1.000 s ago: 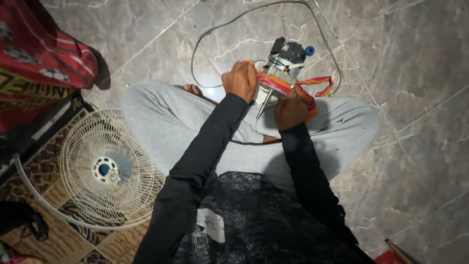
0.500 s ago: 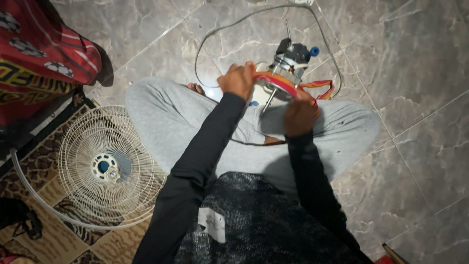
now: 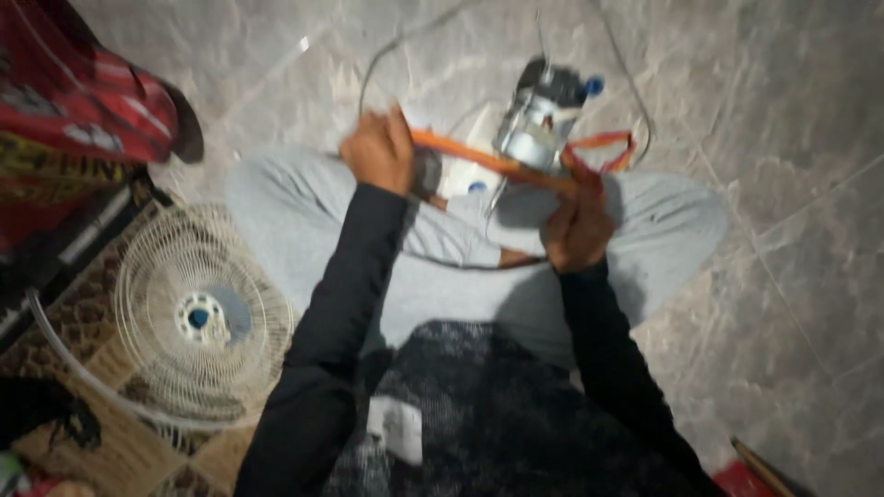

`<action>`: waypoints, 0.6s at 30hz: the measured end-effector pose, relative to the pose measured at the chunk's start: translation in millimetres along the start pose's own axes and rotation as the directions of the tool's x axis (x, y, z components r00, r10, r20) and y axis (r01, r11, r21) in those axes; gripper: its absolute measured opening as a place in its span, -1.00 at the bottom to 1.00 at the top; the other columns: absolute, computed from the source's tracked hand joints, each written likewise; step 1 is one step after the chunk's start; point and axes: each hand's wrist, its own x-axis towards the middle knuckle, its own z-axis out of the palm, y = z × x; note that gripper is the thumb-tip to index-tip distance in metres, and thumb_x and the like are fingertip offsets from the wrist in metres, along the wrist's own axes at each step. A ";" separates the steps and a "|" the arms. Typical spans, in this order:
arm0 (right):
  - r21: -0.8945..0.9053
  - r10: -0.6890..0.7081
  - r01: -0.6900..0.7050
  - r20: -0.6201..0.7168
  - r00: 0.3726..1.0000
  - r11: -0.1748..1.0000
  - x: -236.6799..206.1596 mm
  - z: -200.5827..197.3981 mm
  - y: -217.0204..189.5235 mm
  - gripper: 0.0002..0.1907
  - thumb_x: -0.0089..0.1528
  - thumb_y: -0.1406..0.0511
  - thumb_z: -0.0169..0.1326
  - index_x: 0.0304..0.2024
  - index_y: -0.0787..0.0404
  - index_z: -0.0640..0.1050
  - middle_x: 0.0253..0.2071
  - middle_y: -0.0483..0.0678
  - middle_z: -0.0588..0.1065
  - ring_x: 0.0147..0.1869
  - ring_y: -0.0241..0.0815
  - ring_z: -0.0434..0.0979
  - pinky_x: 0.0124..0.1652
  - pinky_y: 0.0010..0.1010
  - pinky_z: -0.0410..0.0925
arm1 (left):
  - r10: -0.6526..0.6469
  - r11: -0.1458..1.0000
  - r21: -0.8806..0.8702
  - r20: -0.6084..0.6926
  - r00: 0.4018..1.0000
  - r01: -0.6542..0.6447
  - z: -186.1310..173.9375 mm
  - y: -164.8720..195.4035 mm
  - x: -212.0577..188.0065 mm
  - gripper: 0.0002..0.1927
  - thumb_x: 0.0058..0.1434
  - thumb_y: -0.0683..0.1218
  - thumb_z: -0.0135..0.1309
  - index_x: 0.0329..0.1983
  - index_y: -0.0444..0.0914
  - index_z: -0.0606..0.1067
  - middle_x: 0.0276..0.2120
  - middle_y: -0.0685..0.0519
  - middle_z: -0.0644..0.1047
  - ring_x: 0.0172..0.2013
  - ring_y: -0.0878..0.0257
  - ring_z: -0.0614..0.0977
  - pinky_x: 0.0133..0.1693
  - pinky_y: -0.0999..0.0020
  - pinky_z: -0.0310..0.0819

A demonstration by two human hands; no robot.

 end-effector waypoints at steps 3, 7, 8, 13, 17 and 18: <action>-0.281 -0.227 0.239 0.078 0.971 0.929 3.3 16.4 12.8 -0.72 0.35 0.22 0.00 0.02 0.13 0.62 -0.04 0.16 0.61 0.17 0.19 0.59 0.17 -0.06 0.42 | 0.023 0.918 0.386 0.179 0.984 -0.092 25.5 -9.5 -7.9 -0.59 0.27 0.10 -0.01 -0.58 -0.18 0.63 -0.50 -0.09 0.58 -0.46 -0.11 0.61 -0.32 -0.23 0.32; -0.519 -0.329 0.340 0.117 0.937 0.784 -2.2 49.1 31.4 -0.74 0.21 0.21 -0.01 -0.20 0.06 0.68 -0.26 0.02 0.65 0.02 0.12 0.62 0.02 0.09 0.39 | -0.113 0.954 0.300 0.398 0.911 -0.013 56.5 -6.6 -22.4 -0.55 0.36 0.16 -0.06 -0.46 -0.19 0.65 -0.36 -0.15 0.61 -0.36 -0.20 0.64 -0.26 -0.26 0.41; -0.564 -0.408 0.379 0.080 0.909 0.734 0.6 57.0 36.8 -0.75 0.19 0.21 -0.03 -0.25 0.05 0.66 -0.23 -0.01 0.67 0.01 0.09 0.65 -0.03 0.11 0.40 | -0.121 0.974 0.224 0.430 0.895 0.025 64.1 -3.2 -22.6 -0.53 0.40 0.15 -0.09 -0.42 -0.21 0.64 -0.32 -0.16 0.61 -0.32 -0.20 0.65 -0.25 -0.23 0.44; -0.438 0.018 0.144 0.347 0.938 0.887 -0.1 79.4 34.7 -0.73 0.36 0.18 -0.03 -0.38 0.03 0.60 -0.51 0.07 0.55 -0.45 0.12 0.57 -0.36 -0.02 0.39 | -0.239 0.938 0.341 0.503 0.831 0.063 89.4 25.8 -55.1 -0.52 0.34 0.17 -0.09 -0.37 -0.26 0.62 -0.33 -0.16 0.64 -0.30 -0.20 0.66 -0.13 -0.30 0.36; -0.199 -0.073 0.124 0.244 0.967 0.972 -3.1 70.9 11.3 -0.79 0.36 0.22 -0.02 -0.28 0.05 0.62 -0.53 0.08 0.53 -0.50 0.17 0.54 -0.47 0.00 0.36 | -0.397 0.899 0.417 0.647 0.651 0.135 89.2 29.7 -71.2 -0.61 0.23 0.11 -0.09 -0.38 -0.21 0.65 -0.30 -0.16 0.64 -0.24 -0.20 0.65 -0.02 -0.46 0.19; -0.193 -0.101 0.152 0.249 0.963 0.969 0.6 70.3 6.4 -0.81 0.33 0.22 -0.01 -0.27 0.07 0.61 -0.54 0.07 0.53 -0.51 0.17 0.53 -0.49 -0.01 0.36 | -0.391 0.904 0.401 0.647 0.654 0.144 88.0 29.9 -72.7 -0.58 0.26 0.12 -0.10 -0.37 -0.24 0.65 -0.29 -0.17 0.64 -0.23 -0.20 0.66 0.00 -0.43 0.21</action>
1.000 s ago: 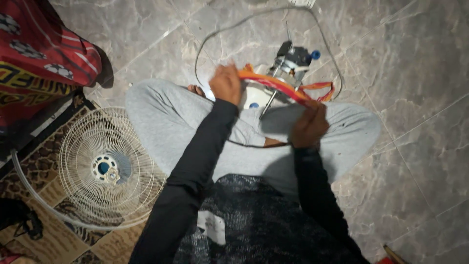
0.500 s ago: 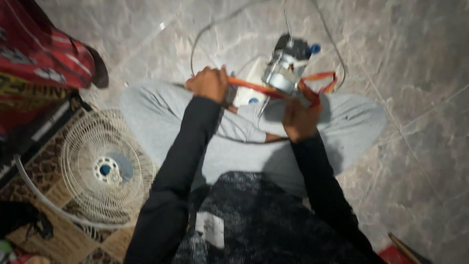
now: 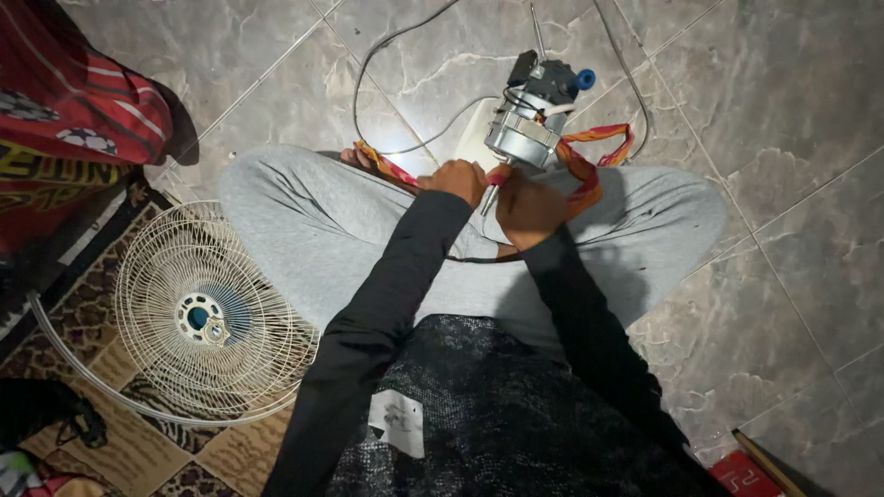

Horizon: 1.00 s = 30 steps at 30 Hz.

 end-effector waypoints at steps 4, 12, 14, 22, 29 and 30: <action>-0.026 -0.044 0.043 -0.047 0.998 0.999 14.6 -0.4 -9.3 -0.81 0.30 0.19 0.03 -0.25 0.14 0.59 -0.54 0.09 0.53 -0.52 0.18 0.54 -0.51 -0.04 0.38 | 0.057 0.997 -0.044 -0.112 0.992 -0.062 -1.0 2.2 -2.9 -0.52 0.36 0.13 -0.13 -0.35 -0.29 0.64 -0.25 -0.18 0.65 -0.19 -0.18 0.68 0.07 -0.28 0.31; -0.036 -0.019 0.016 -0.098 0.995 0.999 4.9 21.5 0.4 -0.83 0.34 0.24 -0.01 -0.21 0.19 0.54 -0.48 0.12 0.55 -0.47 0.17 0.56 -0.44 -0.03 0.42 | 0.070 0.997 -0.011 -0.191 0.979 -0.074 6.0 -2.2 6.0 -0.57 0.27 0.09 -0.07 -0.44 -0.27 0.66 -0.30 -0.21 0.64 -0.27 -0.21 0.66 -0.06 -0.40 0.24; -0.107 0.084 -0.083 0.004 0.996 0.991 6.2 24.5 2.8 -0.80 0.33 0.21 0.03 -0.30 0.18 0.53 -0.54 0.11 0.54 -0.50 0.18 0.57 -0.47 -0.01 0.41 | 0.089 0.991 -0.071 -0.244 0.966 -0.109 8.0 -0.4 9.0 -0.54 0.34 0.10 -0.11 -0.42 -0.27 0.66 -0.27 -0.16 0.65 -0.25 -0.19 0.66 -0.05 -0.34 0.28; -0.085 0.050 -0.052 -0.020 0.999 0.995 9.0 23.8 5.5 -0.75 0.33 0.17 0.03 -0.35 0.19 0.51 -0.55 0.14 0.53 -0.49 0.19 0.57 -0.44 0.01 0.44 | 0.058 0.996 -0.046 -0.299 0.953 -0.075 15.9 3.4 11.5 -0.56 0.30 0.09 -0.08 -0.46 -0.26 0.66 -0.34 -0.14 0.64 -0.32 -0.16 0.66 -0.09 -0.34 0.28; -0.166 -0.035 0.026 -0.054 0.998 0.986 4.9 36.4 18.4 -0.76 0.37 0.22 -0.03 -0.25 0.26 0.53 -0.48 0.14 0.53 -0.42 0.14 0.58 -0.40 -0.06 0.44 | -0.019 1.000 0.017 -0.301 0.953 0.025 19.4 -4.5 20.4 -0.54 0.31 0.11 -0.08 -0.44 -0.27 0.67 -0.37 -0.15 0.64 -0.34 -0.17 0.66 -0.15 -0.23 0.39; -0.118 -0.019 0.013 -0.049 0.999 0.993 5.1 33.1 20.8 -0.76 0.39 0.22 -0.03 -0.26 0.22 0.54 -0.47 0.14 0.54 -0.42 0.14 0.57 -0.38 -0.06 0.43 | -0.001 1.000 -0.020 -0.353 0.936 -0.007 15.6 -4.1 21.0 -0.56 0.31 0.09 -0.06 -0.46 -0.27 0.66 -0.39 -0.16 0.63 -0.36 -0.17 0.65 -0.19 -0.21 0.39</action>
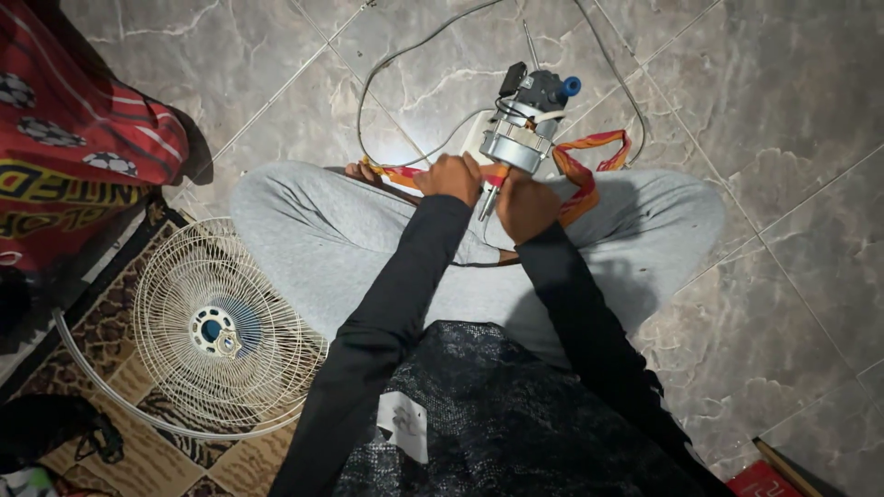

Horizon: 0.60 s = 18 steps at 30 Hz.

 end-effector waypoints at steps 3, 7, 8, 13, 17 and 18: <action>0.194 0.055 -0.050 -0.021 0.998 0.980 -1.0 -23.4 2.2 -0.75 0.41 0.23 -0.02 -0.31 0.17 0.56 -0.46 0.13 0.55 -0.41 0.12 0.55 -0.36 -0.10 0.41 | 0.045 0.968 -0.235 -0.204 0.978 -0.094 -25.0 -2.5 5.9 -0.62 0.34 0.00 -0.03 -0.48 -0.31 0.60 -0.43 -0.17 0.58 -0.40 -0.17 0.62 -0.28 -0.09 0.39; 0.552 0.087 0.017 -0.162 0.983 0.834 -32.1 -89.0 -7.1 -0.82 0.36 0.31 -0.06 -0.30 0.24 0.50 -0.39 0.08 0.52 -0.35 0.04 0.55 -0.31 -0.19 0.40 | 0.165 0.733 -0.456 -0.601 0.782 -0.505 -86.8 -30.8 -8.2 -0.75 0.41 -0.23 -0.07 -0.39 -0.45 0.45 -0.43 -0.20 0.43 -0.38 -0.10 0.47 -0.27 0.07 0.28; 0.631 0.081 0.073 -0.212 0.974 0.772 -38.2 -101.1 -11.7 -0.85 0.35 0.32 -0.08 -0.28 0.26 0.46 -0.36 0.05 0.50 -0.32 0.02 0.55 -0.28 -0.20 0.40 | 0.081 0.674 -0.570 -0.574 0.815 -0.469 -98.4 -35.4 -17.4 -0.71 0.44 -0.20 -0.10 -0.41 -0.44 0.45 -0.43 -0.18 0.41 -0.40 -0.06 0.46 -0.28 0.12 0.31; 0.427 0.020 0.058 -0.176 0.984 0.902 -41.7 -106.1 -28.5 -0.83 0.38 0.40 -0.08 -0.20 0.25 0.57 -0.28 0.08 0.57 -0.27 0.07 0.61 -0.29 -0.22 0.44 | 0.097 0.699 -0.586 -0.490 0.866 -0.410 -120.0 -57.0 -27.6 -0.66 0.47 -0.19 -0.15 -0.28 -0.39 0.62 -0.40 -0.15 0.49 -0.36 0.00 0.49 -0.24 0.13 0.39; -0.110 -0.190 0.201 0.103 0.976 0.974 -28.2 -86.7 -24.1 -0.85 0.29 0.40 -0.04 -0.22 0.27 0.57 -0.35 0.09 0.56 -0.40 0.07 0.55 -0.41 -0.15 0.39 | 0.383 0.834 -0.254 -0.370 0.846 -0.489 -90.0 -46.2 -8.2 -0.75 0.39 -0.17 -0.01 -0.37 -0.32 0.59 -0.30 -0.13 0.59 -0.31 -0.10 0.59 -0.24 0.03 0.48; -0.069 -0.058 0.068 0.136 0.989 0.995 -23.1 -80.0 -24.4 -0.85 0.30 0.36 -0.02 -0.24 0.26 0.57 -0.39 0.09 0.55 -0.40 0.10 0.55 -0.40 -0.12 0.39 | 0.287 0.904 -0.223 -0.314 0.905 -0.364 -77.8 -33.7 -4.5 -0.71 0.36 -0.12 0.03 -0.46 -0.31 0.60 -0.38 -0.15 0.58 -0.40 -0.12 0.57 -0.31 -0.01 0.46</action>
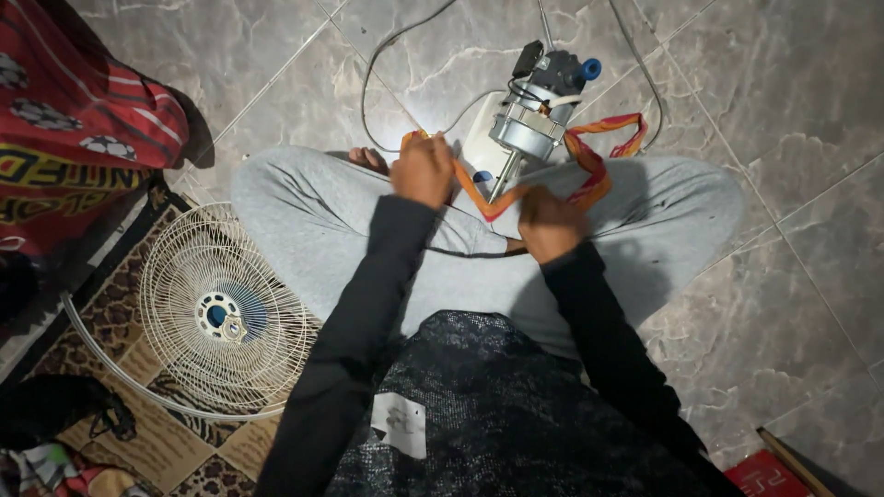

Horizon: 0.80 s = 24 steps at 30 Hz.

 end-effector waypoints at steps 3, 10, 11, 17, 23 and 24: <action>0.143 0.245 -0.252 0.063 0.967 0.957 9.7 8.6 -0.5 -0.84 0.33 0.30 0.01 -0.28 0.23 0.56 -0.47 0.10 0.53 -0.41 0.16 0.53 -0.37 -0.05 0.40 | -0.047 0.997 0.060 -0.074 0.996 0.052 15.3 14.8 7.3 -0.65 0.33 -0.09 0.04 -0.56 -0.30 0.56 -0.49 -0.16 0.53 -0.48 -0.13 0.55 -0.39 -0.04 0.42; 0.497 0.037 0.112 -0.280 0.959 0.860 -25.3 -2.1 12.3 -0.93 0.28 0.41 -0.01 -0.32 0.24 0.49 -0.40 0.15 0.48 -0.36 0.19 0.51 -0.33 -0.06 0.38 | 0.113 0.943 -0.262 -0.326 0.939 -0.204 -32.6 28.0 13.9 -0.60 0.52 -0.16 -0.11 -0.47 -0.30 0.54 -0.47 -0.06 0.48 -0.45 0.02 0.55 -0.35 0.14 0.36; 0.565 0.043 0.145 -0.306 0.951 0.812 -30.6 -3.5 16.1 -0.91 0.28 0.43 -0.04 -0.34 0.23 0.47 -0.38 0.16 0.46 -0.34 0.20 0.51 -0.32 -0.07 0.38 | 0.019 0.923 -0.360 -0.299 0.954 -0.132 -34.5 28.2 13.0 -0.61 0.51 -0.16 -0.13 -0.45 -0.31 0.52 -0.46 -0.07 0.47 -0.46 0.03 0.56 -0.36 0.16 0.39; 0.209 0.093 -0.038 -0.263 0.960 0.977 -14.6 9.1 23.3 -0.86 0.33 0.36 0.04 -0.32 0.25 0.56 -0.35 0.10 0.54 -0.39 0.18 0.51 -0.41 -0.07 0.37 | -0.143 0.933 -0.354 -0.203 0.969 0.063 -4.8 -0.2 27.0 -0.66 0.43 -0.11 -0.09 -0.47 -0.28 0.52 -0.47 -0.09 0.50 -0.51 -0.01 0.59 -0.41 0.09 0.49; 0.163 0.133 -0.115 -0.107 0.985 0.980 -5.9 0.3 7.7 -0.85 0.30 0.30 0.10 -0.37 0.20 0.58 -0.54 0.08 0.47 -0.48 0.16 0.48 -0.42 -0.05 0.37 | -0.277 0.950 0.170 0.059 0.959 0.264 40.1 -13.2 2.0 -0.62 0.34 0.05 0.00 -0.44 -0.29 0.59 -0.42 -0.17 0.61 -0.40 -0.20 0.65 -0.29 -0.09 0.52; 0.238 0.122 -0.078 -0.177 0.977 0.968 -6.2 -3.2 5.0 -0.85 0.31 0.30 0.08 -0.33 0.19 0.59 -0.48 0.08 0.49 -0.43 0.15 0.50 -0.39 -0.07 0.38 | -0.328 0.925 0.249 0.139 0.935 0.287 43.0 -12.1 -1.2 -0.61 0.32 0.08 0.00 -0.42 -0.29 0.60 -0.41 -0.18 0.62 -0.38 -0.21 0.65 -0.26 -0.11 0.52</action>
